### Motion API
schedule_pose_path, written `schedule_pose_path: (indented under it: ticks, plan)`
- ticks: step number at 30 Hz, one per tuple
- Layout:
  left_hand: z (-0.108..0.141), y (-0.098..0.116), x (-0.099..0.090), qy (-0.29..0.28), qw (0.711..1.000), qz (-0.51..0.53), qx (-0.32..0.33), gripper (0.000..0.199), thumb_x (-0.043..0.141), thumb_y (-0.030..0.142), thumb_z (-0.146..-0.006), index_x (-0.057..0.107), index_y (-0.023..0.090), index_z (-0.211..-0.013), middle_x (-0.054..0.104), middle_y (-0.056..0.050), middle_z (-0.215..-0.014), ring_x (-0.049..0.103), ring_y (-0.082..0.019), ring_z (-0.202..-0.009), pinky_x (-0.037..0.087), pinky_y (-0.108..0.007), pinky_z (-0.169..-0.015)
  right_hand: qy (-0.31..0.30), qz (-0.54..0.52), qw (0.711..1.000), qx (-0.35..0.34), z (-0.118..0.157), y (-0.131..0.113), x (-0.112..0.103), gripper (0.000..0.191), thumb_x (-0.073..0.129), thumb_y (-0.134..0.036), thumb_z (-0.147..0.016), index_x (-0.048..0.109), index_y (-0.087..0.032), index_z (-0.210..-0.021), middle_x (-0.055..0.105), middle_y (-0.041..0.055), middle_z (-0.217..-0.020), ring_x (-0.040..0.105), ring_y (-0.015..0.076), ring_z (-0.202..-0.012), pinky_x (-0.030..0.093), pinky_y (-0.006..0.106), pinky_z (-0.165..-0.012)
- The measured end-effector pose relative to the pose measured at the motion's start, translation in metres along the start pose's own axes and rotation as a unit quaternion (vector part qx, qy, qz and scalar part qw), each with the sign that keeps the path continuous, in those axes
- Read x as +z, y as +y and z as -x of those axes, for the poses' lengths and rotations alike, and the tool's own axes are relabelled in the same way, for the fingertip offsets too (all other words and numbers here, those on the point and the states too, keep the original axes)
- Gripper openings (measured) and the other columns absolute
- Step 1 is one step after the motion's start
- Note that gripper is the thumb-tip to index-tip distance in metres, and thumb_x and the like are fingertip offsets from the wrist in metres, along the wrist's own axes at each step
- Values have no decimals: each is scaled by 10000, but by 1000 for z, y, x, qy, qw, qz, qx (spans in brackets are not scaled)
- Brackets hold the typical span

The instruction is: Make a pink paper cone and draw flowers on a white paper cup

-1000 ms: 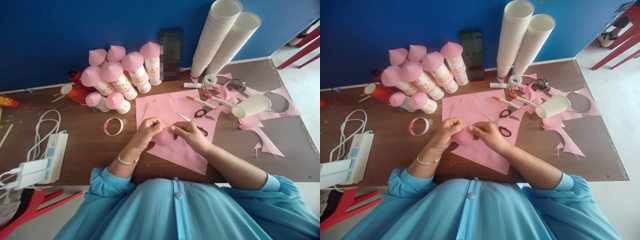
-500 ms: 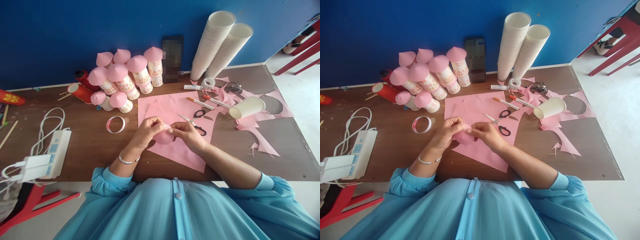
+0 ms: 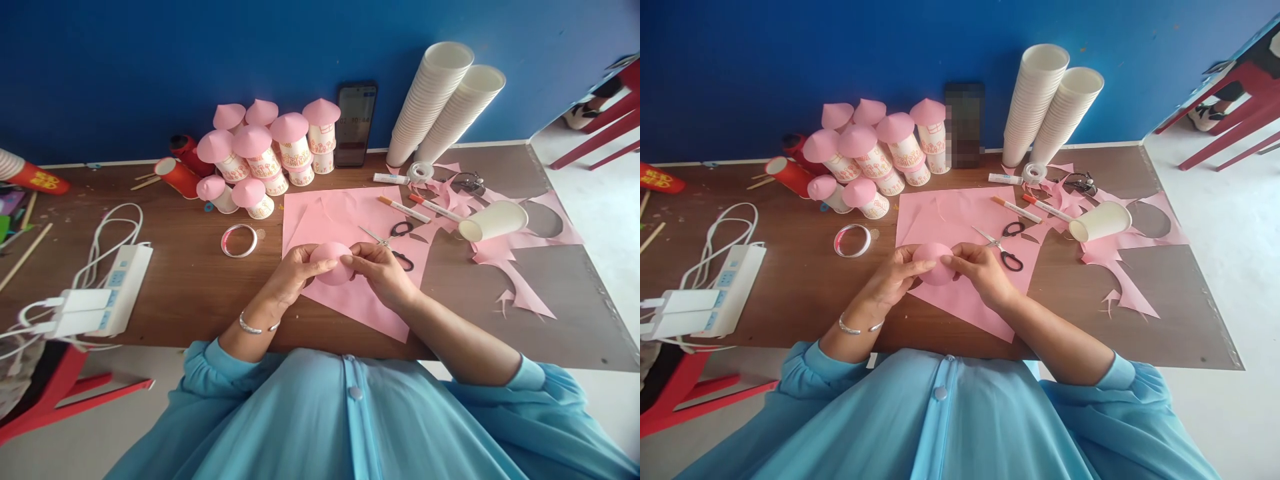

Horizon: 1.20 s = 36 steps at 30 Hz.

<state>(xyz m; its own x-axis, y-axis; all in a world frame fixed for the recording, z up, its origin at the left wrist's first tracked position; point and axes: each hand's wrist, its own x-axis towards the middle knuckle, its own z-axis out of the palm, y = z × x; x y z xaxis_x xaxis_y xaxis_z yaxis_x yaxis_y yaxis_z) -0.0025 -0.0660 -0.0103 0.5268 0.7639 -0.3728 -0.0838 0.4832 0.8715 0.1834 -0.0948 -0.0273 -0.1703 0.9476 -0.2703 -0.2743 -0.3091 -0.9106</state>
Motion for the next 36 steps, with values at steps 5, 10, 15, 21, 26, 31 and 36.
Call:
schedule_pose_path:
  ticks: [5, 10, 15, 21, 26, 31, 36]
  plan:
    - [1, 0, -2, -1, 1000, 11, -10, 364, 844, 375, -731, 801, 111, -977, 774, -68, -803, 704, -203, -774, 517, -291, -745, 4, -23, 1000, 2, 3, 0, 2, 379, 906, -494, -662, 685, -185, -655, 579, -28, -609, 488, 103, -597, 419, 270, -599]
    - [4, -2, -1, -6, 1000, 28, 7, 358, 821, 383, -764, 805, 133, -1020, 769, -54, -811, 676, -174, -730, 502, -284, -732, 16, -58, 998, -1, 3, 1, 1, 368, 889, -507, -681, 690, -198, -658, 569, -25, -630, 470, 103, -600, 432, 262, -581]
    - [5, -3, 2, 7, 1000, 23, 18, 347, 859, 337, -727, 811, 150, -1015, 763, -36, -787, 672, -166, -755, 502, -275, -758, 15, -71, 997, 0, 3, 0, 1, 353, 889, -489, -687, 685, -202, -655, 547, -31, -631, 463, 98, -609, 431, 245, -580]
    - [3, -6, -2, -5, 999, 46, 14, 344, 860, 353, -722, 811, 141, -989, 768, -45, -783, 662, -159, -713, 508, -280, -743, -9, -76, 997, 21, 5, 2, -2, 353, 888, -479, -682, 679, -196, -661, 565, -27, -646, 488, 101, -616, 455, 248, -597]
    - [0, -4, -3, -13, 999, 44, 8, 372, 855, 377, -721, 810, 134, -999, 782, -69, -837, 685, -181, -762, 487, -266, -704, -5, -59, 998, 7, 5, 4, -3, 365, 902, -488, -663, 684, -196, -664, 583, -33, -638, 496, 101, -612, 457, 263, -624]
    - [-1, 4, 2, 9, 1000, 14, -17, 358, 879, 361, -677, 813, 123, -936, 781, -67, -794, 690, -191, -743, 495, -279, -726, 1, 13, 1000, -26, 4, 8, -5, 377, 880, -523, -697, 693, -196, -695, 626, -17, -657, 538, 124, -644, 436, 285, -645]
    - [-5, 5, 1, -2, 1000, 9, -19, 319, 869, 335, -675, 810, 122, -905, 779, -68, -759, 695, -192, -738, 501, -275, -725, 3, 33, 999, -25, 3, 10, -8, 389, 856, -551, -720, 697, -196, -711, 624, -13, -663, 547, 134, -650, 450, 299, -655]
